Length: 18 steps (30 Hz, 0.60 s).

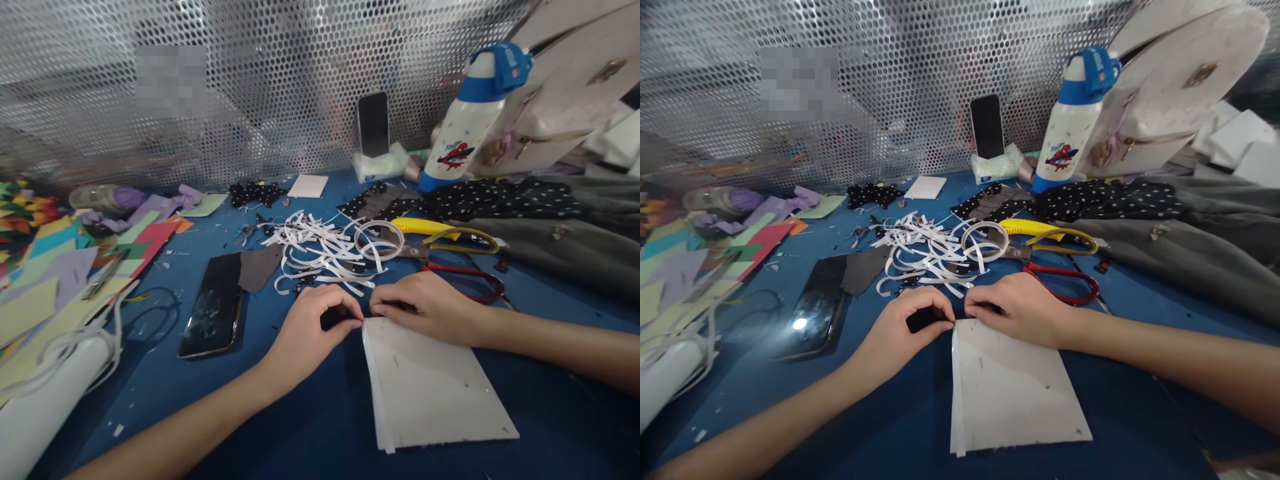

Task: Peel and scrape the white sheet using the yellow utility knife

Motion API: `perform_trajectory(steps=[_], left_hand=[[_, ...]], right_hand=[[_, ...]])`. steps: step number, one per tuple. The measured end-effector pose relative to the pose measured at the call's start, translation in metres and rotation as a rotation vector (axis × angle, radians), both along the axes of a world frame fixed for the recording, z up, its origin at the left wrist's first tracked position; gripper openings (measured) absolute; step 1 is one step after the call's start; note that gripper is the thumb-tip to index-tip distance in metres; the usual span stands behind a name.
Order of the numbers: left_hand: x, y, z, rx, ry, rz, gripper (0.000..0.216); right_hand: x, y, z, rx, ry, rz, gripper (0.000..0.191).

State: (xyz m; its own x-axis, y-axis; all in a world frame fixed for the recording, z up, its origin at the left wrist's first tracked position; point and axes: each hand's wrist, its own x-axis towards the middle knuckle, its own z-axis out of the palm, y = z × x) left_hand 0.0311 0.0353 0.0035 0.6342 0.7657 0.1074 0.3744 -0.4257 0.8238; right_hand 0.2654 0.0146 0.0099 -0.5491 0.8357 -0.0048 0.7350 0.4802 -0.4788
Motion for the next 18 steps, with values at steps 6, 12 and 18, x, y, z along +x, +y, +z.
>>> perform_trajectory(steps=[6,12,18], left_hand=[[0.0004,-0.001,0.0007,0.026,0.031,-0.027,0.017],[0.001,-0.0001,0.0012,0.041,0.049,-0.053,0.017],[-0.0002,0.0006,0.0006,0.056,0.03,-0.08,0.016]], right_hand=[[0.0001,0.0009,-0.001,0.011,0.016,0.002,0.024],[-0.0005,0.0013,-0.0012,0.02,0.012,0.008,0.024],[0.0011,-0.0004,-0.0024,0.015,0.016,0.012,0.026]])
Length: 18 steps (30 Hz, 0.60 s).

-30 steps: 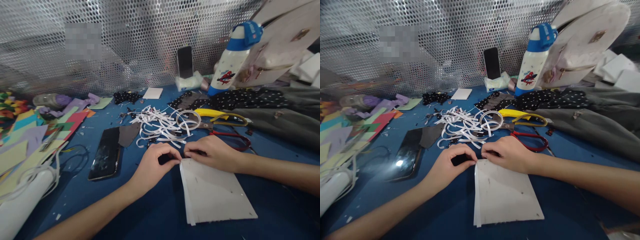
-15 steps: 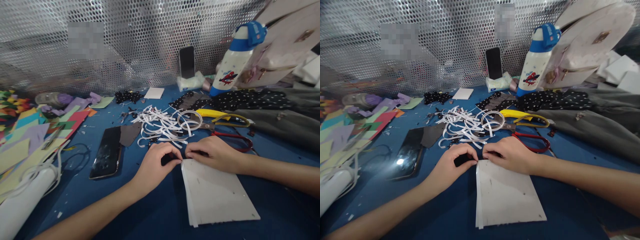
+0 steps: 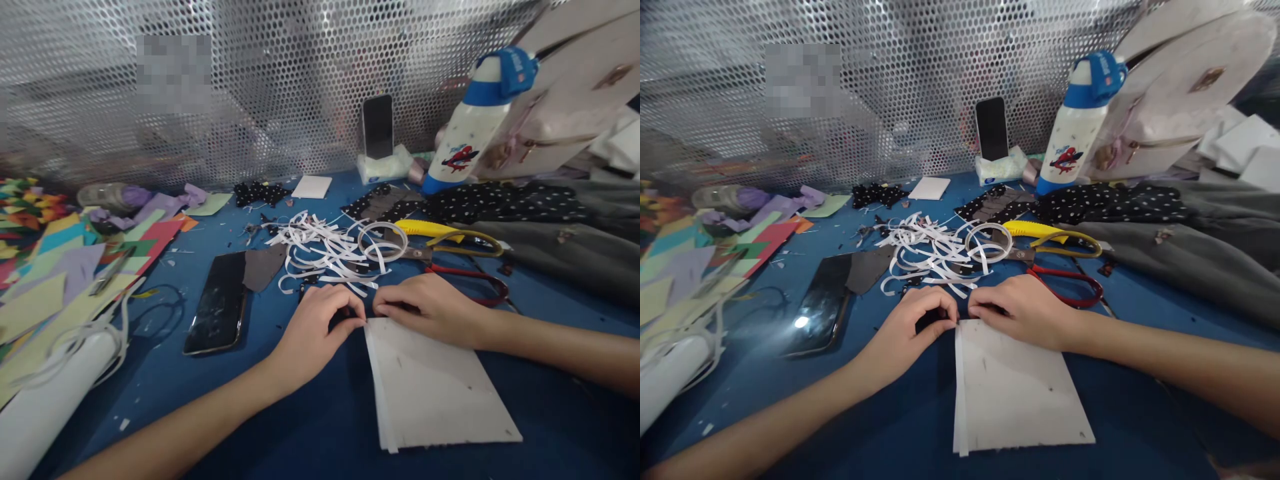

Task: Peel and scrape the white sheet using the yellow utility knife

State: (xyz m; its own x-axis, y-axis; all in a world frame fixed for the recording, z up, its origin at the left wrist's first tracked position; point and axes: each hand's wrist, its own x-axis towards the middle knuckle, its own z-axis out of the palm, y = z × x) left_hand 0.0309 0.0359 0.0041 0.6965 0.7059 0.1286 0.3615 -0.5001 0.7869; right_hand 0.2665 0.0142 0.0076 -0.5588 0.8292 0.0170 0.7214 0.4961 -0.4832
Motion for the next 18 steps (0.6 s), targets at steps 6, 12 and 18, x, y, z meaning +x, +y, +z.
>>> perform_trajectory(steps=[6,12,18], left_hand=[[-0.004,-0.004,0.0,0.054,-0.08,-0.011,0.015],[-0.008,-0.014,0.004,0.162,-0.151,-0.064,0.014],[-0.011,-0.015,0.006,0.237,-0.179,-0.158,0.013]], right_hand=[[0.0,0.002,-0.001,-0.003,0.002,-0.007,0.026],[0.0,0.001,-0.001,0.015,0.005,-0.013,0.029],[0.0,0.0,-0.001,0.014,0.024,-0.023,0.027]])
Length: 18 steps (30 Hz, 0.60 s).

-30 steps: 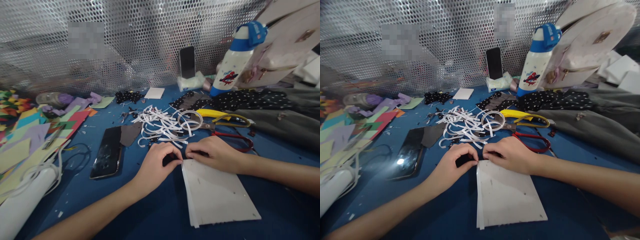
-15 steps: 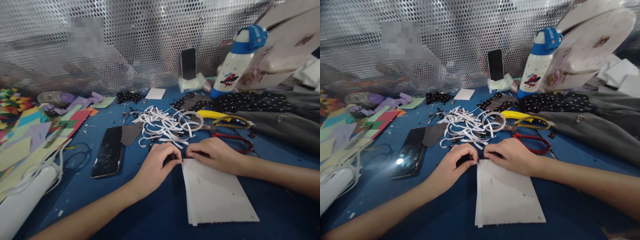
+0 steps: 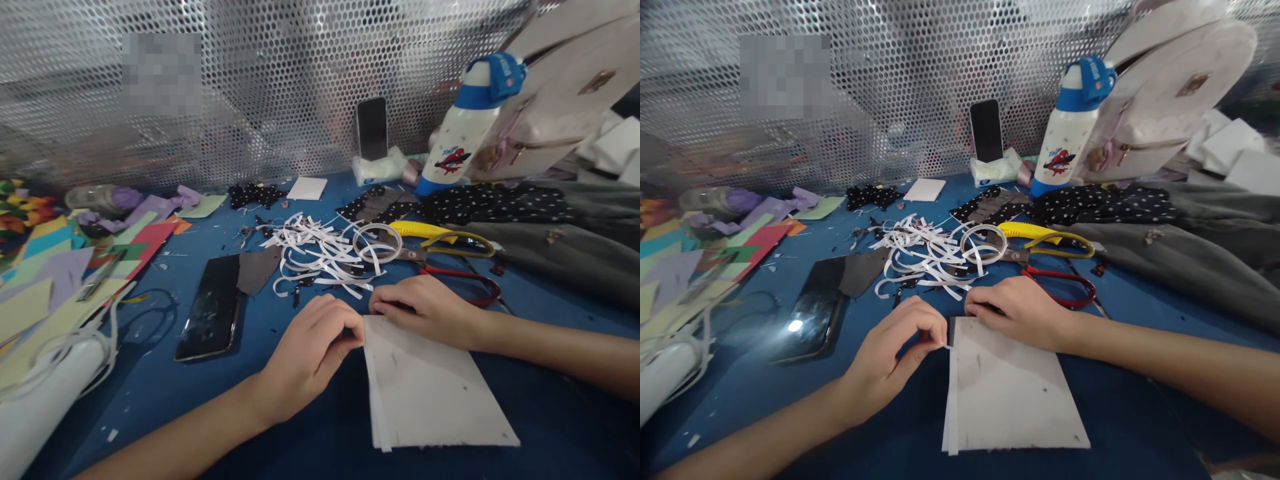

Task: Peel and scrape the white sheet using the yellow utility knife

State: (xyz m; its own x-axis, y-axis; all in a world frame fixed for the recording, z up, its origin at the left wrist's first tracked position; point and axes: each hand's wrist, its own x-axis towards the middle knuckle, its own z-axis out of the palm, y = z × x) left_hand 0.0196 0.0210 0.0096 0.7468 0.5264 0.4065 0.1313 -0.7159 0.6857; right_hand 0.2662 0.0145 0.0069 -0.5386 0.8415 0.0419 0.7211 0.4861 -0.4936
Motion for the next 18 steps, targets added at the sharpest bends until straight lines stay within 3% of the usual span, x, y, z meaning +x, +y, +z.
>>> perform_trajectory(steps=[9,18], left_hand=[[-0.005,-0.01,-0.001,0.216,-0.024,-0.149,0.013],[-0.007,-0.031,0.016,0.245,-0.007,-0.335,0.031]], right_hand=[[0.002,-0.001,0.0,0.006,0.012,0.014,0.023],[0.003,0.001,-0.001,0.024,0.032,0.021,0.026]])
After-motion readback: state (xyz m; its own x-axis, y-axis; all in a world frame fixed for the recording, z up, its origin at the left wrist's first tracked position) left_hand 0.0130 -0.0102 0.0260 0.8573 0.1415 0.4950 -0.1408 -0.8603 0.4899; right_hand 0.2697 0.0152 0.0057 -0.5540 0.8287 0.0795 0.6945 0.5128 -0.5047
